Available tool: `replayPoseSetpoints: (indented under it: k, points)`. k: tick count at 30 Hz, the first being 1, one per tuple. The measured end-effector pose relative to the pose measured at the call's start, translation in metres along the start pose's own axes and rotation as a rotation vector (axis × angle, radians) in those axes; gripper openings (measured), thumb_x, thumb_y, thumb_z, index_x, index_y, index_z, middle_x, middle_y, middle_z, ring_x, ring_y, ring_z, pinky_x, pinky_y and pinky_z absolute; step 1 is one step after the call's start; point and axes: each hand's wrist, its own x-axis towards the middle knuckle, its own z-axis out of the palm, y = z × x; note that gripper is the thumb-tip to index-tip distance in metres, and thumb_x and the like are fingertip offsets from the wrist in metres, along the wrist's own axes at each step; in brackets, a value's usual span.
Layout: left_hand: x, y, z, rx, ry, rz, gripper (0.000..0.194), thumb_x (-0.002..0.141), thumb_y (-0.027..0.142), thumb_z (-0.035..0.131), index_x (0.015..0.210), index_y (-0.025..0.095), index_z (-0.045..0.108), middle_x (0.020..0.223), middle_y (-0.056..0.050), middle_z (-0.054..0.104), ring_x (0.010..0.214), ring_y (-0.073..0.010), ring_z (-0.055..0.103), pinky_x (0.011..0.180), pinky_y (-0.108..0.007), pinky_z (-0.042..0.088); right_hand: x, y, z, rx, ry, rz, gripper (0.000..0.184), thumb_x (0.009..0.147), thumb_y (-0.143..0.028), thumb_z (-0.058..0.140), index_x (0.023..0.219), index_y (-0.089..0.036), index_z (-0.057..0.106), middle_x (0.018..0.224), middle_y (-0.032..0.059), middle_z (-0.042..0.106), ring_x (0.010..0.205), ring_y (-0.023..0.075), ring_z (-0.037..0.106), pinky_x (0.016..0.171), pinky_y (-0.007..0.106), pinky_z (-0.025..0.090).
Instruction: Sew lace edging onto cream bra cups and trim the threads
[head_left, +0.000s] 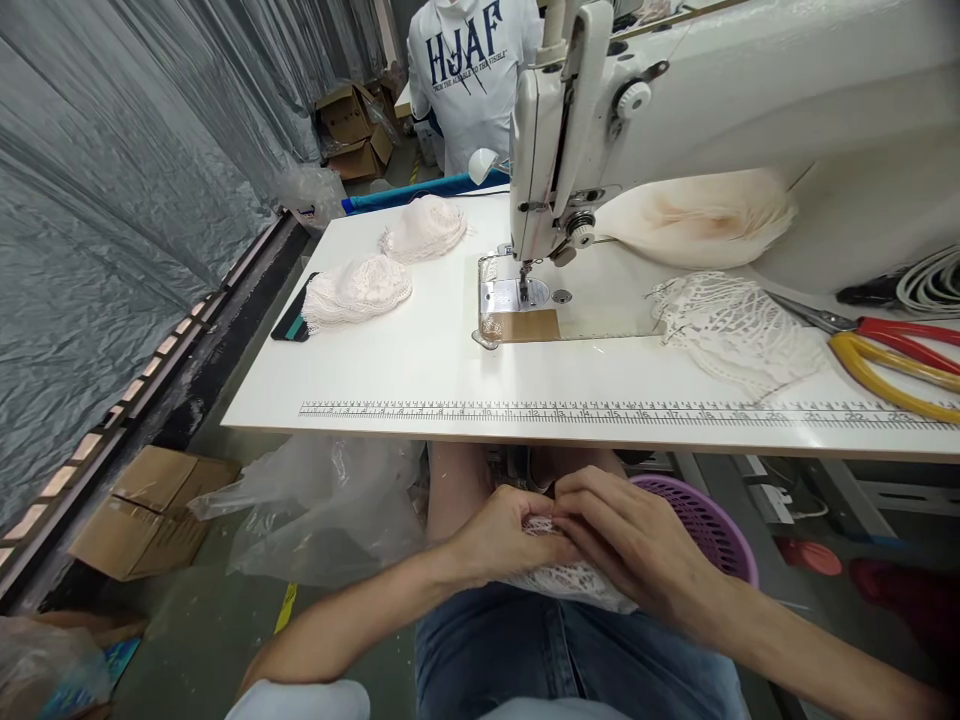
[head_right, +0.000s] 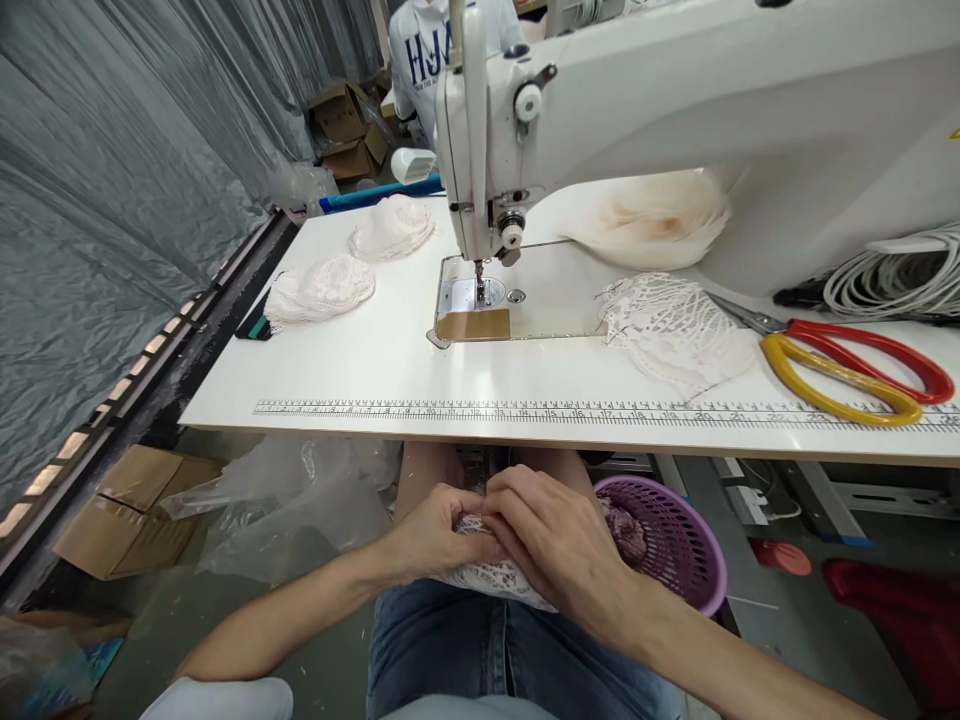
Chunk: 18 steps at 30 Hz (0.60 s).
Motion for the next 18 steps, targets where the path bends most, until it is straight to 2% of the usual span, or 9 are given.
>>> replayPoseSetpoints:
  k: [3,5,8,11,14,18]
  points:
    - [0.002,-0.002,0.0,-0.031,-0.037,-0.012,0.024,0.072,0.033,0.064,0.066,0.01,0.06,0.061,0.002,0.046,0.06,-0.0082,0.039,0.055,-0.019,0.031,0.0,-0.001,-0.005,0.317,-0.077,0.247,0.014,0.095,-0.023,0.038,0.084,-0.02,0.047,0.083,0.0033,0.053,0.072,0.014,0.05,0.061,0.026,0.04]
    - [0.003,-0.003,0.0,-0.021,-0.047,-0.003,0.031,0.073,0.038,0.064,0.061,0.011,0.055,0.059,0.003,0.041,0.058,-0.0073,0.035,0.052,-0.019,0.027,0.0,0.0,-0.007,0.49,-0.098,0.362,0.016,0.095,-0.028,0.039,0.082,-0.021,0.046,0.081,0.0016,0.051,0.071,0.0134,0.048,0.06,0.025,0.039]
    - [0.004,0.002,0.001,-0.02,-0.047,-0.015,0.036,0.071,0.043,0.065,0.06,0.011,0.052,0.058,0.003,0.039,0.057,-0.0072,0.033,0.052,-0.02,0.027,-0.004,0.004,-0.008,0.7,-0.098,0.439,0.017,0.095,-0.032,0.04,0.083,-0.021,0.046,0.08,0.0005,0.048,0.071,0.0129,0.045,0.061,0.024,0.038]
    - [0.004,0.008,0.002,-0.028,-0.055,-0.046,0.035,0.07,0.042,0.065,0.061,0.011,0.053,0.058,0.003,0.04,0.057,-0.007,0.033,0.052,-0.02,0.027,-0.008,0.008,-0.008,0.812,-0.102,0.416,0.016,0.095,-0.031,0.038,0.085,-0.021,0.045,0.08,0.0001,0.046,0.07,0.0127,0.044,0.061,0.024,0.038]
    - [0.005,0.009,0.003,-0.01,-0.099,-0.075,0.033,0.071,0.04,0.064,0.062,0.01,0.054,0.056,0.003,0.039,0.055,-0.0064,0.032,0.05,-0.02,0.025,-0.009,0.008,-0.011,0.663,-0.108,0.282,0.017,0.095,-0.024,0.036,0.08,-0.02,0.043,0.075,-0.0004,0.046,0.066,0.0126,0.042,0.058,0.024,0.036]
    - [0.009,0.006,0.003,0.054,-0.168,-0.126,0.034,0.07,0.042,0.064,0.06,0.01,0.055,0.055,0.003,0.039,0.053,-0.0063,0.033,0.048,-0.02,0.024,-0.026,0.022,-0.019,0.153,-0.216,0.049,0.021,0.083,-0.006,0.034,0.072,-0.02,0.046,0.07,0.0012,0.05,0.063,0.0142,0.044,0.055,0.026,0.032]
